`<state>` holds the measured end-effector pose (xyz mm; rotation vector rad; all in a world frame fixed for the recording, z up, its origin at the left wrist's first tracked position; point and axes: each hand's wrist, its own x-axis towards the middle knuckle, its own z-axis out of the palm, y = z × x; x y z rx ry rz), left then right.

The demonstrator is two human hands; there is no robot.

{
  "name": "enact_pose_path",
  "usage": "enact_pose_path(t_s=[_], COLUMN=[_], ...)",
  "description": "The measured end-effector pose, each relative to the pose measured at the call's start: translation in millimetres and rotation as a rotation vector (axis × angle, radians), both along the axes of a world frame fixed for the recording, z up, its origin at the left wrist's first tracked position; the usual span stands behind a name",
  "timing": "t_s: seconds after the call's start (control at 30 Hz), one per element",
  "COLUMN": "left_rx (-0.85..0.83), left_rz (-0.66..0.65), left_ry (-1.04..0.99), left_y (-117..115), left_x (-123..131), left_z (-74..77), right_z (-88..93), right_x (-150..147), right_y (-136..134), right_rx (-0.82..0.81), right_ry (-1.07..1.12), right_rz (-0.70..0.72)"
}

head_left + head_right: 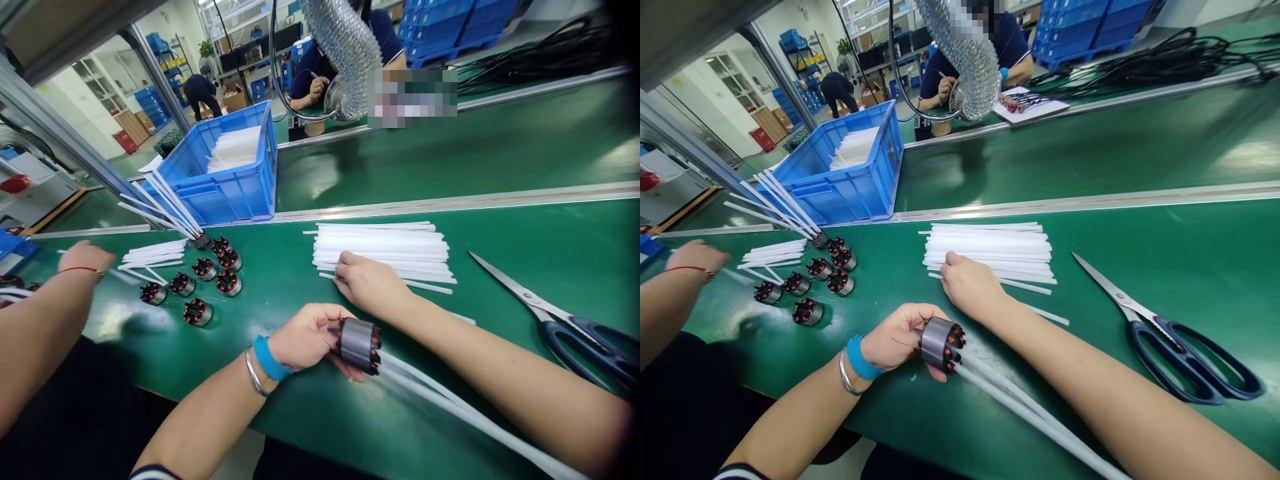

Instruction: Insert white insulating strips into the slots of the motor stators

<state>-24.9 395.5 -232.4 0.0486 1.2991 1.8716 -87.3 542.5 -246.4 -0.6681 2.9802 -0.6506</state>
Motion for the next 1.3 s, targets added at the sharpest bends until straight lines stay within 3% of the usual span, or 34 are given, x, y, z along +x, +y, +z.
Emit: enact_pose_path(t_s=[0.13,0.27,0.43,0.5,0.63,0.77,0.9,1.13,1.3], left_rx=[0.058,0.019,-0.041,-0.052,-0.014,0.06,-0.047,-0.174,-0.312], left_rz=[0.079,0.103,0.115,0.139,0.133,0.117,0.138,0.183,0.218], left_ry=[0.003,-0.009,0.015,0.026,0.01,-0.027,0.06,0.237,0.487], left_y=[0.3,1.9,3.3,3.4,1.8,0.0,3.5,10.8,8.1], left_x=[0.2,0.6,-0.4,-0.6,-0.7,0.4,3.8,9.8,13.8], left_z=[5.3,5.2,1.9,1.8,2.1,3.6,6.1,1.5,-0.1], right_z=[2.7,15.3,40.7,47.0,44.2,32.5,26.9,17.5,8.5], right_x=[5.2,21.3,54.2,62.2,68.3,73.5,77.9,75.6,73.7], right_y=[4.5,31.5,76.3,82.5,70.6,52.8,47.2,43.6,42.5], right_rx=[-0.082,-0.298,-0.702,-0.774,-0.72,-0.684,-0.671,-0.694,-0.737], right_ry=[0.0,-0.055,-0.471,-0.603,-0.535,-0.399,-0.312,-0.392,-0.467], right_rz=[0.021,-0.001,0.134,0.177,0.162,-0.027,-0.096,-0.146,-0.081])
